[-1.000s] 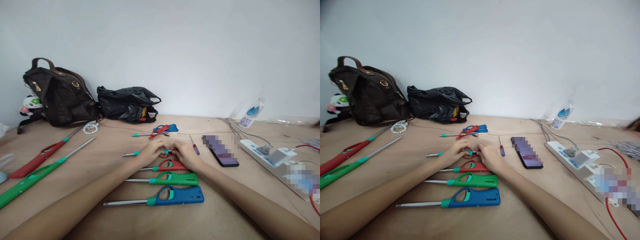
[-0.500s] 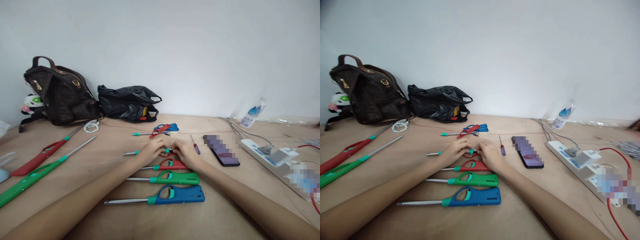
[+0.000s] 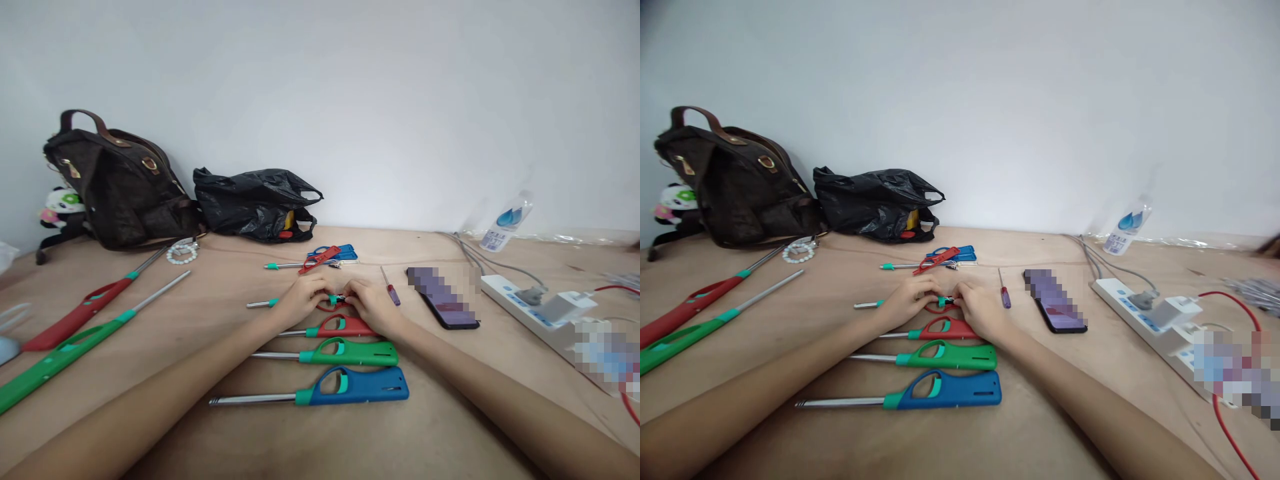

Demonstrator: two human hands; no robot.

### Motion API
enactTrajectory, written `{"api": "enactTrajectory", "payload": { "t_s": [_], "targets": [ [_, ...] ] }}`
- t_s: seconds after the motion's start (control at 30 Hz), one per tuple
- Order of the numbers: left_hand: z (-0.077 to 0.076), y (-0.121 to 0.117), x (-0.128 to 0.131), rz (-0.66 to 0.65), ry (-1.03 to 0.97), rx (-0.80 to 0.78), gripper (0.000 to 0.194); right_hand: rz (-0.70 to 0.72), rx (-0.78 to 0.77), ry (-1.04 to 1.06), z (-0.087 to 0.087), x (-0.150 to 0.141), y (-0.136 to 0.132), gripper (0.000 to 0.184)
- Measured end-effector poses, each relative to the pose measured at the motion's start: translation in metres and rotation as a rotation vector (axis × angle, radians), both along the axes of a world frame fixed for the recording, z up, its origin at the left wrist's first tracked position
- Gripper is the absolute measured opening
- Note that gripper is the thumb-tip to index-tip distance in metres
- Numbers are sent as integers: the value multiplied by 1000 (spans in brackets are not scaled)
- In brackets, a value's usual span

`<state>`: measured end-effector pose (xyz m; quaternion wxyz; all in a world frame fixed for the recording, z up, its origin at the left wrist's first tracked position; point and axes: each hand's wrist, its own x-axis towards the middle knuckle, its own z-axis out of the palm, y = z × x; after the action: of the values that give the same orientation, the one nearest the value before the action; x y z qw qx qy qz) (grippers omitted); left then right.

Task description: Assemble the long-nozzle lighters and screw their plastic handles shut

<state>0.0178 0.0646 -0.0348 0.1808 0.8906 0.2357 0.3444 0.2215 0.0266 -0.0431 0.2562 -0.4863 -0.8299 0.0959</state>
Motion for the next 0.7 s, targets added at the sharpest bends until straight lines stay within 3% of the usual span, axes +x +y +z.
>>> {"api": "enactTrajectory", "payload": {
  "t_s": [0.3,0.53,0.7],
  "targets": [
    [2,-4,-1,22,37,13,21,-23,11,-51,2,-1,-1,9],
    [-1,-3,-2,46,185,124,22,1,39,-17,3,-2,-4,12],
    [0,-4,-2,72,349,306,21,36,67,-19,5,-2,-6,14]
  ]
}}
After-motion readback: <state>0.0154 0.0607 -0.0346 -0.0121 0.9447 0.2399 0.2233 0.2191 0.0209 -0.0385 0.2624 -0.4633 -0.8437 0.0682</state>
